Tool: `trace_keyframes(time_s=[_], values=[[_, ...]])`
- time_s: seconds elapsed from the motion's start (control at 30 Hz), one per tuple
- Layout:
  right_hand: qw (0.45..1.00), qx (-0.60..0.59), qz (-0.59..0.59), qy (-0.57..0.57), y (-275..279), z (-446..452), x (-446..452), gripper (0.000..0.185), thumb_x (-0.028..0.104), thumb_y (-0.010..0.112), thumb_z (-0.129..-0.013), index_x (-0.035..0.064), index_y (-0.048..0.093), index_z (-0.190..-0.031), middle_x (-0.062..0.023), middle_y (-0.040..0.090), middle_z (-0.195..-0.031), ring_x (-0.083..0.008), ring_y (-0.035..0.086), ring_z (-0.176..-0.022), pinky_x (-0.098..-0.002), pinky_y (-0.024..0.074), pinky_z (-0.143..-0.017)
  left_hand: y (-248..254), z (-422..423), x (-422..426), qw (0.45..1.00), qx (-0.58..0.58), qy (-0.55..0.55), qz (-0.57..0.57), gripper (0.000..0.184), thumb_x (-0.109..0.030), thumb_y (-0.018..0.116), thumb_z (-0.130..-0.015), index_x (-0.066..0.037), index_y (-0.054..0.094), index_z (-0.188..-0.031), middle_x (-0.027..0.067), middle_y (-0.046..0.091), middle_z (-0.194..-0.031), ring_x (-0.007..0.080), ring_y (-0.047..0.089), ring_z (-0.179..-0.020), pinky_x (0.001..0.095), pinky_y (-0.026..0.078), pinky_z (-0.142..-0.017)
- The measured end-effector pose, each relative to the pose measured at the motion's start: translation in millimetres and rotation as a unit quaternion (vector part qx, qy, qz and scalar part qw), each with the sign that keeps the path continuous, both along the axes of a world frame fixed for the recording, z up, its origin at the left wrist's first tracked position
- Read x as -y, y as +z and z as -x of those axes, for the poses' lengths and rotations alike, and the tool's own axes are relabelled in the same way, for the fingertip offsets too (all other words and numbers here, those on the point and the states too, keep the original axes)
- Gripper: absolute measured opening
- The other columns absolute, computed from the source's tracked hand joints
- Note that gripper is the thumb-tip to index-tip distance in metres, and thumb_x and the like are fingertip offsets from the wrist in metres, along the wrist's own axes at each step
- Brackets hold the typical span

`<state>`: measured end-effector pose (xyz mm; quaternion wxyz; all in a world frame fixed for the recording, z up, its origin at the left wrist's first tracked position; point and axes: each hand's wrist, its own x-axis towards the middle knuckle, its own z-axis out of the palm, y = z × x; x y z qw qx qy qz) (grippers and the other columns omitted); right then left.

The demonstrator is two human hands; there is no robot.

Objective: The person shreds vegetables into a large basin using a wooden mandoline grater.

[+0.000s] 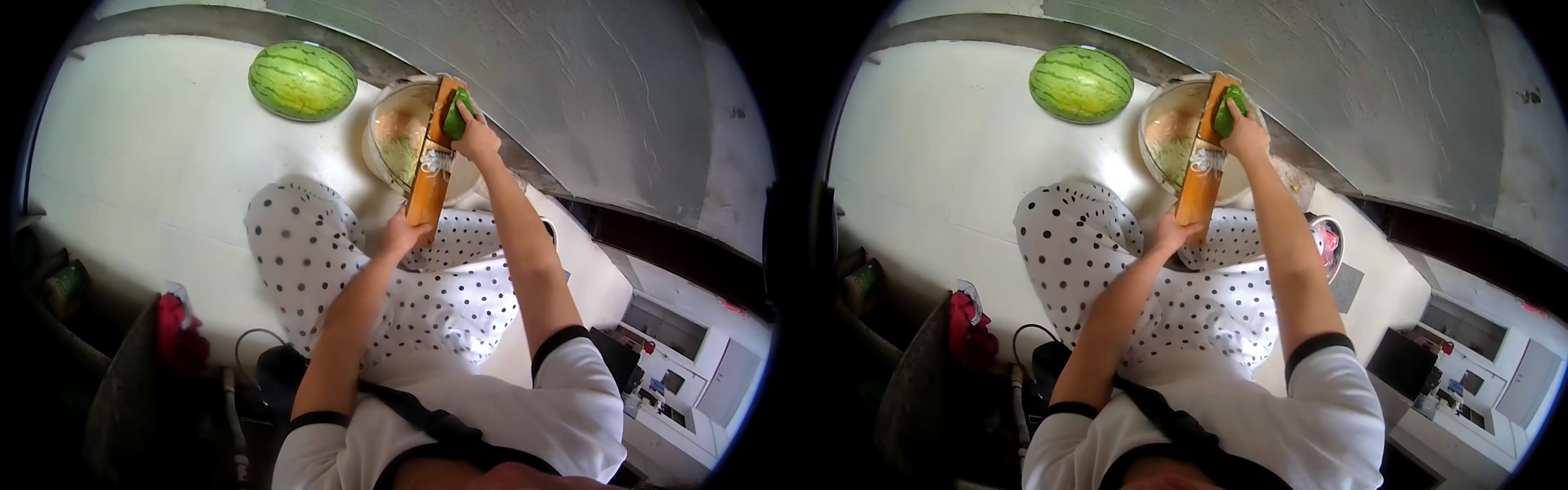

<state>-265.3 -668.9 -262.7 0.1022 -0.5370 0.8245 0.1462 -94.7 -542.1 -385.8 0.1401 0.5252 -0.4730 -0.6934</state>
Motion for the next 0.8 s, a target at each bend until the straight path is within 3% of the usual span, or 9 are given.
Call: trace_keyframes(time_s=[0.13, 0.23, 0.37, 0.43, 0.53, 0.63, 0.7, 0.77, 0.8], values=[[0.997, 0.079, -0.002, 0.024, 18.0, -1.3, -53.4, 0.081, 0.025, 0.073, -0.061, 0.0273, 0.029, -0.129, -0.0118, 0.055, -0.113, -0.0333, 0.06, -0.09, -0.0418, 0.0502, -0.073, 7.4, 2.1, -8.1, 0.996, -0.082, 0.027, 0.007, 0.053, -0.022, 0.077, -0.061, -0.005, 0.054, -0.106, 0.0126, 0.063, -0.095, 0.0264, 0.061, -0.086, 0.0338, 0.047, -0.076], [0.993, 0.04, -0.057, 0.094, 37.1, -41.7, -109.3, 0.084, 0.02, 0.074, -0.059, 0.0242, 0.03, -0.13, -0.0141, 0.048, -0.119, -0.0345, 0.06, -0.086, -0.041, 0.0519, -0.072, 9.5, -0.7, -7.7, 0.998, -0.064, 0.016, -0.018, 0.055, -0.023, 0.076, -0.061, -0.005, 0.053, -0.108, 0.0136, 0.063, -0.096, 0.0276, 0.061, -0.087, 0.0345, 0.046, -0.077], [0.988, -0.07, 0.061, 0.122, -23.5, -32.7, -98.1, 0.086, 0.023, 0.074, -0.06, 0.0194, 0.027, -0.132, -0.0188, 0.044, -0.117, -0.0363, 0.055, -0.097, -0.0423, 0.0512, -0.073, 14.4, -0.7, -0.1, 1.0, -0.025, -0.008, -0.002, 0.058, -0.025, 0.076, -0.062, -0.004, 0.05, -0.111, 0.0154, 0.062, -0.096, 0.0303, 0.06, -0.089, 0.035, 0.046, -0.077], [0.998, 0.0, 0.061, -0.021, -31.3, -6.7, -32.6, 0.085, 0.025, 0.074, -0.06, 0.018, 0.028, -0.13, -0.0184, 0.045, -0.117, -0.0373, 0.053, -0.1, -0.0438, 0.0493, -0.075, 9.7, -4.4, -15.6, 0.999, -0.009, -0.032, -0.022, 0.06, -0.025, 0.076, -0.063, -0.004, 0.049, -0.112, 0.0159, 0.062, -0.096, 0.031, 0.059, -0.089, 0.0353, 0.046, -0.077], [0.996, 0.061, 0.01, -0.059, -5.5, 3.2, -13.3, 0.082, 0.026, 0.074, -0.061, 0.0172, 0.029, -0.129, -0.0186, 0.045, -0.119, -0.0381, 0.053, -0.101, -0.0439, 0.0477, -0.078, 1.5, 0.0, -5.6, 0.998, -0.014, -0.006, 0.055, 0.06, -0.025, 0.076, -0.062, -0.004, 0.05, -0.112, 0.0155, 0.062, -0.096, 0.0296, 0.06, -0.089, 0.0345, 0.046, -0.077], [0.984, 0.163, 0.019, -0.069, 27.9, 6.7, -47.9, 0.081, 0.027, 0.072, -0.063, 0.0178, 0.028, -0.131, -0.0183, 0.047, -0.119, -0.0355, 0.056, -0.097, -0.041, 0.0474, -0.077, 25.4, -5.2, -1.6, 0.998, -0.055, 0.005, 0.016, 0.052, -0.022, 0.076, -0.063, -0.003, 0.055, -0.107, 0.0092, 0.064, -0.094, 0.0184, 0.061, -0.084, 0.0289, 0.046, -0.077], [0.966, 0.241, 0.002, -0.095, 41.3, 15.0, -75.7, 0.077, 0.026, 0.07, -0.066, 0.0159, 0.028, -0.131, -0.0186, 0.049, -0.117, -0.0333, 0.058, -0.092, -0.0384, 0.0484, -0.074, 42.1, -5.9, -0.3, 0.999, -0.046, -0.006, 0.0, 0.05, -0.021, 0.076, -0.064, -0.003, 0.056, -0.106, 0.0089, 0.064, -0.094, 0.0179, 0.061, -0.084, 0.0289, 0.047, -0.076], [0.833, 0.502, 0.082, -0.218, 44.7, 27.1, -100.8, 0.065, 0.026, 0.065, -0.074, 0.0088, 0.032, -0.128, -0.0167, 0.052, -0.114, -0.0308, 0.058, -0.091, -0.0374, 0.0482, -0.074, 43.5, -7.0, -3.4, 0.999, -0.035, -0.019, -0.007, 0.049, -0.021, 0.076, -0.064, -0.003, 0.056, -0.105, 0.0087, 0.065, -0.094, 0.0174, 0.061, -0.084, 0.0289, 0.047, -0.076], [0.831, 0.503, 0.087, -0.219, 50.2, 26.1, -111.1, 0.065, 0.026, 0.065, -0.074, 0.0088, 0.032, -0.128, -0.0167, 0.052, -0.114, -0.0308, 0.058, -0.091, -0.0374, 0.0482, -0.074, 40.9, -6.7, -5.9, 0.998, -0.059, 0.001, -0.005, 0.048, -0.02, 0.076, -0.063, -0.004, 0.056, -0.104, 0.0093, 0.065, -0.093, 0.0192, 0.062, -0.083, 0.0299, 0.047, -0.074]])
